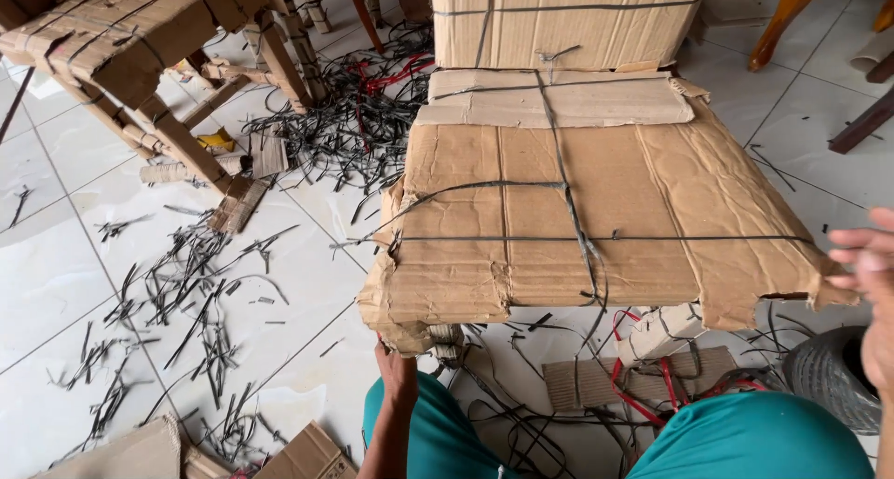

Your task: The person is assembling a chair made of cardboard by securing it with wire. They wrap and twist the wire around the cardboard sections to hold them together.

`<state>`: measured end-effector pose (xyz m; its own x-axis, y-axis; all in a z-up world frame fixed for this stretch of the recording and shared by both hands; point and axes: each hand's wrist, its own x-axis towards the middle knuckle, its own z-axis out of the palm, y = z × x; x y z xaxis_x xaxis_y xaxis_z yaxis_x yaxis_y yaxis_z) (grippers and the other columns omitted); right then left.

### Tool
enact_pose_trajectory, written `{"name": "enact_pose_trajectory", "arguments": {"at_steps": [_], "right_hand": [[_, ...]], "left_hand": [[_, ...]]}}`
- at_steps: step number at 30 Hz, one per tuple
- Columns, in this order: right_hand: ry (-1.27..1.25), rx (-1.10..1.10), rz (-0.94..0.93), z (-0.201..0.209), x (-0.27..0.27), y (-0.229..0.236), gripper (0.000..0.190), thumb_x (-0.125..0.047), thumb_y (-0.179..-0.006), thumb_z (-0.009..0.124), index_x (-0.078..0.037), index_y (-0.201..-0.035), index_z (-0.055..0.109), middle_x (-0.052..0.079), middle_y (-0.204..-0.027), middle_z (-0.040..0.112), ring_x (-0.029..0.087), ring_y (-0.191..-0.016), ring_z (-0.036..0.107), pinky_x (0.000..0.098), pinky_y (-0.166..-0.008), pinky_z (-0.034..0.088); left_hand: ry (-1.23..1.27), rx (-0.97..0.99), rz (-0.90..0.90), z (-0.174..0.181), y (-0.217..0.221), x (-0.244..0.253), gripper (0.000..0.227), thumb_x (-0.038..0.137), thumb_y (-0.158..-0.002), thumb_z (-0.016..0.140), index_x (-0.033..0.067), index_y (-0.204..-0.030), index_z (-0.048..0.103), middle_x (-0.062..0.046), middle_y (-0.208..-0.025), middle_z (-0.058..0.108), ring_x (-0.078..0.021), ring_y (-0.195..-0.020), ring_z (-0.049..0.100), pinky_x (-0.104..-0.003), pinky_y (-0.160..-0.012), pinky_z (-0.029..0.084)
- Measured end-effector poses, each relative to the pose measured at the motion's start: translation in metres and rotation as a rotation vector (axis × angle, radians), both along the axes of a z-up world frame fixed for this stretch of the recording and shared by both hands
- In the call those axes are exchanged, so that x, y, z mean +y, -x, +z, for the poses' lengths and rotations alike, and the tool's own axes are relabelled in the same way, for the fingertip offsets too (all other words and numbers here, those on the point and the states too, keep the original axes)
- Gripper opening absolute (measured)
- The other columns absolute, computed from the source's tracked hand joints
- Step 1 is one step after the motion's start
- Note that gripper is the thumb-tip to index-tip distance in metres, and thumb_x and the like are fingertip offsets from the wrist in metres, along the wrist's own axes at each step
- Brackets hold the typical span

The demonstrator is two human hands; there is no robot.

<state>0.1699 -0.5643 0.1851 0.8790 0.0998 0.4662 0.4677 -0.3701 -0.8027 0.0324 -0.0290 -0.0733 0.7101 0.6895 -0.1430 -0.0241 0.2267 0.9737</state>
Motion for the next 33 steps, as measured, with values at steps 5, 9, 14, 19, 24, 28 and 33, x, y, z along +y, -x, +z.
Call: {"name": "enact_pose_trajectory", "arguments": {"at_steps": [5,9,14,19,24,28,33], "right_hand": [[0.016,0.387,-0.008,-0.095,-0.049,-0.008,0.050,-0.036,-0.090,0.058,-0.016,-0.062,0.023,-0.003,-0.065,0.013,0.026,-0.051,0.049,0.0541,-0.120,0.039],[0.335,0.521,0.063,-0.141,-0.036,-0.028,0.055,-0.056,-0.083,0.068,-0.015,-0.080,0.033,0.001,-0.080,0.033,0.019,-0.071,0.033,0.0387,-0.063,0.026],[0.259,0.626,-0.065,-0.141,-0.006,-0.037,0.042,-0.037,-0.087,0.059,-0.019,-0.071,0.025,-0.003,-0.066,0.020,0.015,-0.061,0.018,0.0395,-0.054,0.012],[0.241,0.600,-0.056,-0.075,0.017,-0.035,0.026,-0.028,-0.081,0.073,-0.007,-0.070,0.061,0.004,-0.063,0.034,0.022,-0.062,0.031,0.0377,-0.059,0.030],[0.232,0.543,0.027,-0.013,0.040,-0.037,0.070,-0.054,-0.084,0.052,-0.013,-0.138,0.069,0.004,-0.135,0.076,0.022,-0.125,0.068,0.0367,-0.108,0.051],[0.285,0.314,-0.052,0.018,0.057,-0.046,0.059,-0.064,-0.095,0.049,-0.016,-0.065,0.031,-0.001,-0.061,0.026,0.018,-0.060,0.027,0.0353,-0.058,0.022],[0.202,0.290,-0.135,0.034,0.088,-0.060,0.060,-0.067,-0.098,0.043,-0.017,-0.068,0.030,0.000,-0.059,0.029,0.018,-0.057,0.031,0.0365,-0.056,0.025]], "left_hand": [[-1.173,0.118,0.093,-0.185,-0.032,0.016,0.065,0.006,-0.068,0.064,-0.0086,-0.130,0.050,-0.030,-0.121,0.059,-0.0453,-0.105,0.058,-0.055,-0.087,0.052],[-1.871,0.183,0.207,-0.212,-0.070,0.013,0.091,0.014,-0.066,0.076,-0.0113,-0.146,0.039,-0.041,-0.137,0.051,-0.0605,-0.117,0.056,-0.068,-0.094,0.052],[-0.187,0.678,0.091,-0.175,-0.069,-0.008,0.082,0.060,-0.098,0.044,-0.0025,-0.152,0.046,-0.025,-0.147,0.056,-0.0377,-0.142,0.047,-0.038,-0.120,0.036],[-1.549,0.562,-0.062,-0.202,-0.073,0.022,0.092,0.017,-0.076,0.062,-0.0085,-0.153,0.019,-0.042,-0.142,0.044,-0.0608,-0.123,0.051,-0.071,-0.098,0.045],[-0.805,0.357,0.130,0.033,-0.098,-0.012,0.052,0.009,-0.072,0.051,-0.0006,-0.116,0.025,-0.025,-0.098,0.038,-0.0418,-0.084,0.039,-0.058,-0.070,0.030],[0.219,0.113,0.226,0.218,-0.081,-0.031,0.019,0.000,-0.066,0.029,0.0149,-0.056,0.022,-0.002,-0.039,0.022,-0.0149,-0.031,0.023,-0.034,-0.030,0.012],[0.133,0.098,0.318,0.208,-0.120,-0.002,0.029,0.018,-0.098,0.054,0.0115,-0.074,0.040,0.001,-0.078,0.036,-0.0196,-0.078,0.031,-0.034,-0.071,0.033]]}}
